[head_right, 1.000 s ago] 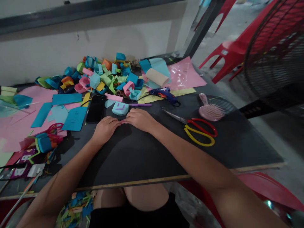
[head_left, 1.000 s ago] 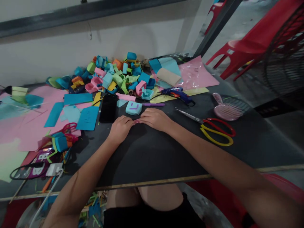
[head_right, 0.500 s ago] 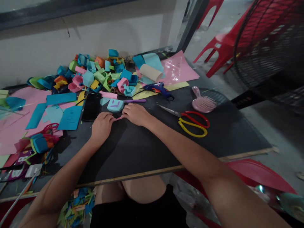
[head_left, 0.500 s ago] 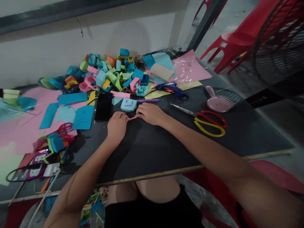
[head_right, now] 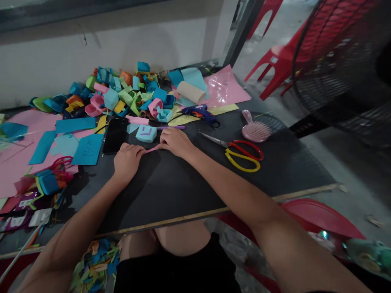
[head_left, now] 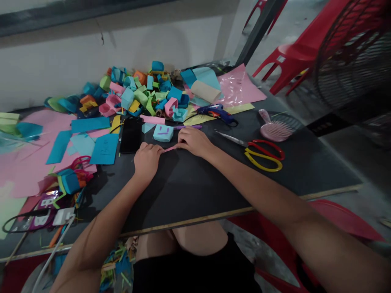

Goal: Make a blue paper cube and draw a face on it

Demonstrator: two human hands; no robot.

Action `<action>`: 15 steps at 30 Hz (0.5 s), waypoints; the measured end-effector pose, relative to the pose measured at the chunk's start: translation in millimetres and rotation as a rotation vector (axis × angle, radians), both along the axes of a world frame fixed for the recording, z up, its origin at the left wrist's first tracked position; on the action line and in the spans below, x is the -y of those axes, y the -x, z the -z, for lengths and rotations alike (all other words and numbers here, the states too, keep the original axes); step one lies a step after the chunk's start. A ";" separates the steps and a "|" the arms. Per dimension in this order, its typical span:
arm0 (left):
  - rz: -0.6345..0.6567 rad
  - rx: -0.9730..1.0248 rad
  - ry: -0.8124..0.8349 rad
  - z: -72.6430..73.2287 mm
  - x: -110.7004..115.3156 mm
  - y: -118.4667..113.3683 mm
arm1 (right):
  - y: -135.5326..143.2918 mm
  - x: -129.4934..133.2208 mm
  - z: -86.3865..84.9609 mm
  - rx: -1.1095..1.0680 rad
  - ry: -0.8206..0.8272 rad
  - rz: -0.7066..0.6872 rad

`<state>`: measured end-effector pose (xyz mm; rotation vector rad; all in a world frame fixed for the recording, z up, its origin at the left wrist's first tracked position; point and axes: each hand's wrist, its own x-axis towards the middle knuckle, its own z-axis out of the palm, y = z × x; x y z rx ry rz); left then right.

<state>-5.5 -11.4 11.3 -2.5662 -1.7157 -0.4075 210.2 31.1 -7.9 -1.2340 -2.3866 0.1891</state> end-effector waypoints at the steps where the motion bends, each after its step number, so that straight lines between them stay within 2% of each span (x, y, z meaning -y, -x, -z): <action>1: 0.004 0.005 0.004 -0.5 -0.2 0.3 | -1.0 -0.8 -0.3 0.005 0.008 0.012; 8: -0.015 0.144 0.118 -6.1 0.4 5.0 | -5.3 -6.1 -0.5 0.034 0.005 0.028; 15: -0.044 0.210 0.163 -3.2 -3.9 7.7 | -8.4 -14.4 -0.9 0.120 0.088 0.067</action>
